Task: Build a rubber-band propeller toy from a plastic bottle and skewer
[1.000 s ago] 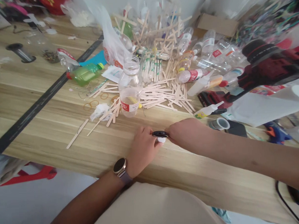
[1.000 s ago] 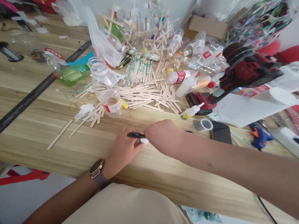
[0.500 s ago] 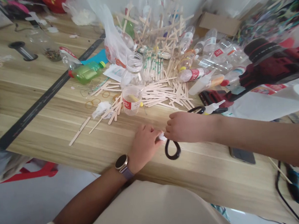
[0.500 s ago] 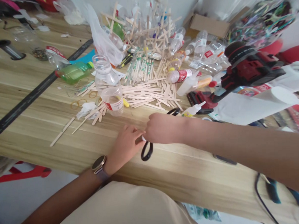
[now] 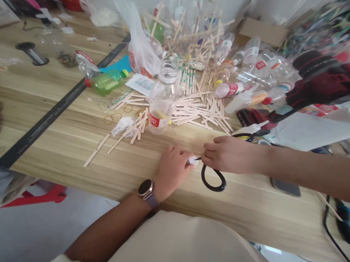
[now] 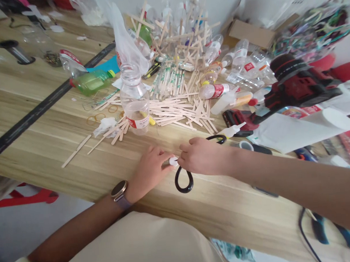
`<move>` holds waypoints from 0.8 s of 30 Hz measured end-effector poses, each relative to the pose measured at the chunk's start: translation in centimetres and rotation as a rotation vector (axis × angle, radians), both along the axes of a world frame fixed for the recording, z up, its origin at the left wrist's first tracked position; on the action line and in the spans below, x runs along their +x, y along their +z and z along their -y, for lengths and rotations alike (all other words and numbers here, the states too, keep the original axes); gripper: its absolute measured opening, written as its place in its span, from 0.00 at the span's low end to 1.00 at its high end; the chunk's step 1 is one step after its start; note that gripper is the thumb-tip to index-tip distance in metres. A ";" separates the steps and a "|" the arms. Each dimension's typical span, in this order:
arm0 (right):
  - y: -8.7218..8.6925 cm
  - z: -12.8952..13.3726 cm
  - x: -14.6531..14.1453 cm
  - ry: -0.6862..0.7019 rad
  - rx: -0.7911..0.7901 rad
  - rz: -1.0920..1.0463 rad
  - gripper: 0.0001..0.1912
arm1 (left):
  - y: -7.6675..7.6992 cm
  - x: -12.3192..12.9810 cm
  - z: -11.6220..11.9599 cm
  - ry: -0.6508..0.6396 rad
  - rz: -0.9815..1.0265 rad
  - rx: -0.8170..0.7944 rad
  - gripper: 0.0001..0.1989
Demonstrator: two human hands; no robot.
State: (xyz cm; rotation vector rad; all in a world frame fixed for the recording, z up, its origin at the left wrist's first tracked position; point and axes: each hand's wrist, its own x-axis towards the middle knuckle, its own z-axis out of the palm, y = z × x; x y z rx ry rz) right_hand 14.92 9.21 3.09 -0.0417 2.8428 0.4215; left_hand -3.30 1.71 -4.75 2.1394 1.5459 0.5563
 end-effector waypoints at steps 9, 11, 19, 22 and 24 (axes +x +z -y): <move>-0.1 0.2 -0.3 0.042 0.034 -0.052 0.09 | -0.1 0.0 0.1 0.005 0.000 0.006 0.12; -0.2 0.1 -0.3 0.039 0.035 -0.042 0.08 | -0.2 0.0 0.1 0.004 -0.002 0.009 0.12; -0.1 0.2 -0.3 0.030 0.009 0.025 0.09 | -0.2 0.0 0.1 -0.007 0.004 0.012 0.11; 0.0 0.2 -0.4 0.024 0.000 0.057 0.09 | -0.1 0.0 0.1 -0.003 -0.002 0.021 0.11; 0.2 0.2 -0.7 0.009 -0.015 0.087 0.09 | -0.1 0.0 0.2 -0.003 -0.007 0.019 0.11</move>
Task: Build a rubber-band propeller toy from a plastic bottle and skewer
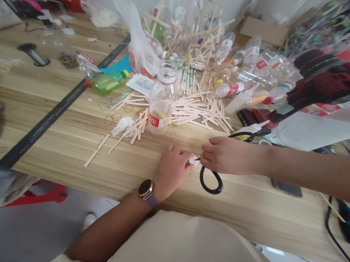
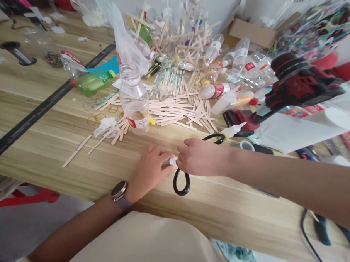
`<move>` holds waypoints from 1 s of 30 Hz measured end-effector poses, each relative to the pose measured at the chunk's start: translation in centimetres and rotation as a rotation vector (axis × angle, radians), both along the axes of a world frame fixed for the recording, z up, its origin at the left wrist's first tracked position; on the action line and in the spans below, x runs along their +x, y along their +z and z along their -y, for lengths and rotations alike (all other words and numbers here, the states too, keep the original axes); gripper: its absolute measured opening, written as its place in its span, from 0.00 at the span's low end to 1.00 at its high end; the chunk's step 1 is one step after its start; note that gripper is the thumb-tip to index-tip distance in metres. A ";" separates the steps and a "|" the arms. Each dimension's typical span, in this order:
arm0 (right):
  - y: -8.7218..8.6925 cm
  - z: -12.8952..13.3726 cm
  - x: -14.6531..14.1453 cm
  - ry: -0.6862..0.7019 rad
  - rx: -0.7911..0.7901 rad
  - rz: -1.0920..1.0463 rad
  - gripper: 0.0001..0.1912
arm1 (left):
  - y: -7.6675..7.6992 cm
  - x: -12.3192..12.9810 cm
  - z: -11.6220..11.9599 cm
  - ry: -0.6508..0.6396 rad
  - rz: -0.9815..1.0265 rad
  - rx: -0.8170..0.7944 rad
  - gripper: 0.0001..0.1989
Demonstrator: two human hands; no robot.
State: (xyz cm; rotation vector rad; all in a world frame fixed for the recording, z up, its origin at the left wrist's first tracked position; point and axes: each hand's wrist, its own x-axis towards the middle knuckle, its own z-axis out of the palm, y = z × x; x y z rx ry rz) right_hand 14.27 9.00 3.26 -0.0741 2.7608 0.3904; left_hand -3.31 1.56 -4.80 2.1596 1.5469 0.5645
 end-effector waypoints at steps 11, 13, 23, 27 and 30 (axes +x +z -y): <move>1.6 -0.5 -4.9 -0.851 -0.375 0.376 0.11 | 0.3 -1.6 -0.4 0.038 0.165 -0.034 0.11; 1.7 -1.1 -5.2 -0.872 -0.427 0.402 0.15 | 0.7 -2.6 -0.4 0.145 0.223 -0.090 0.12; 1.5 -0.9 -6.9 -0.625 -0.400 0.502 0.06 | 3.6 -6.0 1.2 0.489 0.400 0.004 0.13; 1.6 -2.0 -6.3 -0.731 -0.448 0.561 0.13 | 4.1 -6.1 1.2 0.496 0.402 0.041 0.13; 1.7 -1.8 -6.3 -0.725 -0.451 0.541 0.13 | 4.4 -6.0 1.1 0.485 0.407 0.053 0.13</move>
